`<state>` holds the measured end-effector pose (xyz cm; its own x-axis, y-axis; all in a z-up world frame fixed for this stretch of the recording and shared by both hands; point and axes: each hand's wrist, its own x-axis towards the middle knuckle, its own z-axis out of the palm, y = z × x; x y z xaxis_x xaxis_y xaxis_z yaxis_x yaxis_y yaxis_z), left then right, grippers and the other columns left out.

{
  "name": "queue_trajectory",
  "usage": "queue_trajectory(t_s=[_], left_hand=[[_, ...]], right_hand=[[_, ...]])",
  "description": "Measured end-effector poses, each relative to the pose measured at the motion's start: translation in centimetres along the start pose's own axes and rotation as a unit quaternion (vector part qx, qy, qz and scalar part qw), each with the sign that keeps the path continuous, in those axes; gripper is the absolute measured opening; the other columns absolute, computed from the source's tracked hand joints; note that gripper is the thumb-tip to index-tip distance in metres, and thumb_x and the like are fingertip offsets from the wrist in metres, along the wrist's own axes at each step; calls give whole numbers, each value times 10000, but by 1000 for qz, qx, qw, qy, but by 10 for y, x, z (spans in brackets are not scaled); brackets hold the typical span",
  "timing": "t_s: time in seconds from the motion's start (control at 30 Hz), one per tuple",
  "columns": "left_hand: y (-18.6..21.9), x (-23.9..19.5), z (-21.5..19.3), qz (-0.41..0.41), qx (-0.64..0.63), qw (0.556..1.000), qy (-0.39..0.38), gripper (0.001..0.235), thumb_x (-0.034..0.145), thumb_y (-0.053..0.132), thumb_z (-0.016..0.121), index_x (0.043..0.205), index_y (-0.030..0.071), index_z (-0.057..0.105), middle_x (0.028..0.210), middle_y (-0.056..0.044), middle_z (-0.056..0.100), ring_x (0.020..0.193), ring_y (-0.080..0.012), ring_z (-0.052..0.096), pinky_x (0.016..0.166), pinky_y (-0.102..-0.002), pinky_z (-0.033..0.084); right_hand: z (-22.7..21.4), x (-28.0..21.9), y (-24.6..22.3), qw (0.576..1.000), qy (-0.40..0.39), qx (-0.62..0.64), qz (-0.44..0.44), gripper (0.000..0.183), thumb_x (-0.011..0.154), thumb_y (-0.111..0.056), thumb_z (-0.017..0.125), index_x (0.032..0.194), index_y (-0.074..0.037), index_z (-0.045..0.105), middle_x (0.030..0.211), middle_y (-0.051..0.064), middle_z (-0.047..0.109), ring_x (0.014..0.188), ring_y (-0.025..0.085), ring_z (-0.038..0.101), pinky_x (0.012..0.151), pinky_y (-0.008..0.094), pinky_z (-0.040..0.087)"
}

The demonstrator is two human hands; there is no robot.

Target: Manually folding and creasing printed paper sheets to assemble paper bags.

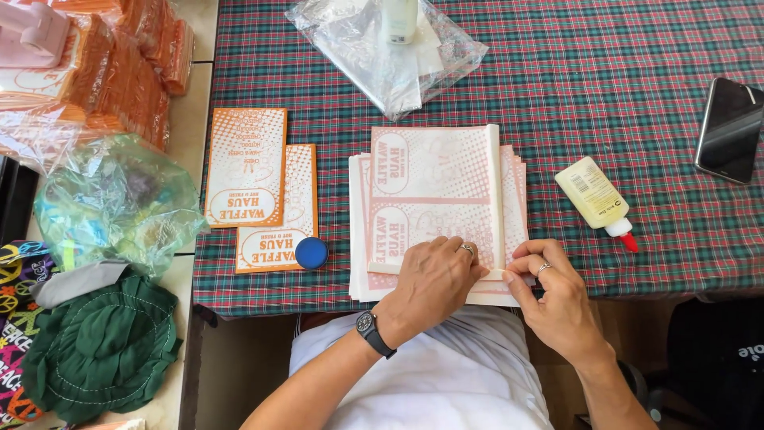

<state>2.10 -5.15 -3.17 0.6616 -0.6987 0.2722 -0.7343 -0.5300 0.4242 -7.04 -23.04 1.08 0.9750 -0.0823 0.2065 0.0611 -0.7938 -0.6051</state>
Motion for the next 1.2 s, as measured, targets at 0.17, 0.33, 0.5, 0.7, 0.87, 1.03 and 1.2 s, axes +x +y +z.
queue_trajectory(t_s=[0.17, 0.33, 0.5, 0.7, 0.87, 1.03, 1.2], left_hand=[[0, 0, -1, 6, 14, 1000, -2, 297, 1004, 330, 691, 786, 131, 652, 699, -24, 594, 618, -269, 599, 485, -400, 439], [0, 1, 1, 9, 18, 1000, -2, 263, 996, 343, 696, 836, 134, 702, 721, -32, 618, 638, -283, 615, 499, -408, 451], [0, 0, 2, 11, 27, 1000, -3, 301, 1010, 343, 676, 791, 138, 656, 723, -31, 594, 645, -274, 604, 500, -407, 444], [0, -1, 4, 14, 28, 999, 8, 328, 1005, 329, 686, 749, 136, 615, 706, -30, 566, 624, -273, 583, 478, -409, 430], [6, 5, -27, 2, -23, 998, -52, 261, 1011, 240, 571, 820, 95, 674, 702, -49, 608, 701, -229, 676, 595, -336, 517], [6, 4, -26, 0, -29, 999, -44, 267, 1011, 245, 571, 823, 86, 673, 702, -56, 610, 705, -236, 679, 594, -342, 520], [7, 5, -39, -14, -53, 998, -43, 192, 973, 241, 640, 1016, 54, 635, 845, -81, 596, 758, -286, 701, 664, -402, 567]], right_hand=[[-1, 2, 1, 1000, -5, 8, -8, 43, 928, -73, 697, 911, -39, 676, 1056, 77, 610, 942, 182, 653, 788, 297, 555], [-5, 5, -5, 999, -31, 15, 37, 44, 906, -102, 699, 886, -67, 682, 1034, 49, 613, 865, 138, 647, 342, 236, 519], [-4, 5, -5, 999, -27, 22, 38, 47, 902, -89, 708, 867, -64, 689, 1029, 57, 616, 790, 130, 644, 352, 223, 503], [-5, 7, -7, 997, -38, 24, 62, 56, 891, -90, 720, 848, -64, 695, 1022, 48, 631, 845, 135, 652, 394, 240, 523], [-5, 7, -7, 998, -18, 34, 57, 140, 839, -65, 786, 714, -87, 726, 924, 40, 665, 875, 253, 719, 766, 339, 570], [-1, 7, 0, 997, -26, 29, 60, 138, 828, -47, 788, 717, -75, 712, 919, 52, 661, 874, 275, 717, 757, 359, 567], [-4, 9, -2, 995, -16, 61, 82, 113, 783, 1, 814, 783, -50, 714, 906, 68, 633, 779, 237, 683, 753, 346, 564]])
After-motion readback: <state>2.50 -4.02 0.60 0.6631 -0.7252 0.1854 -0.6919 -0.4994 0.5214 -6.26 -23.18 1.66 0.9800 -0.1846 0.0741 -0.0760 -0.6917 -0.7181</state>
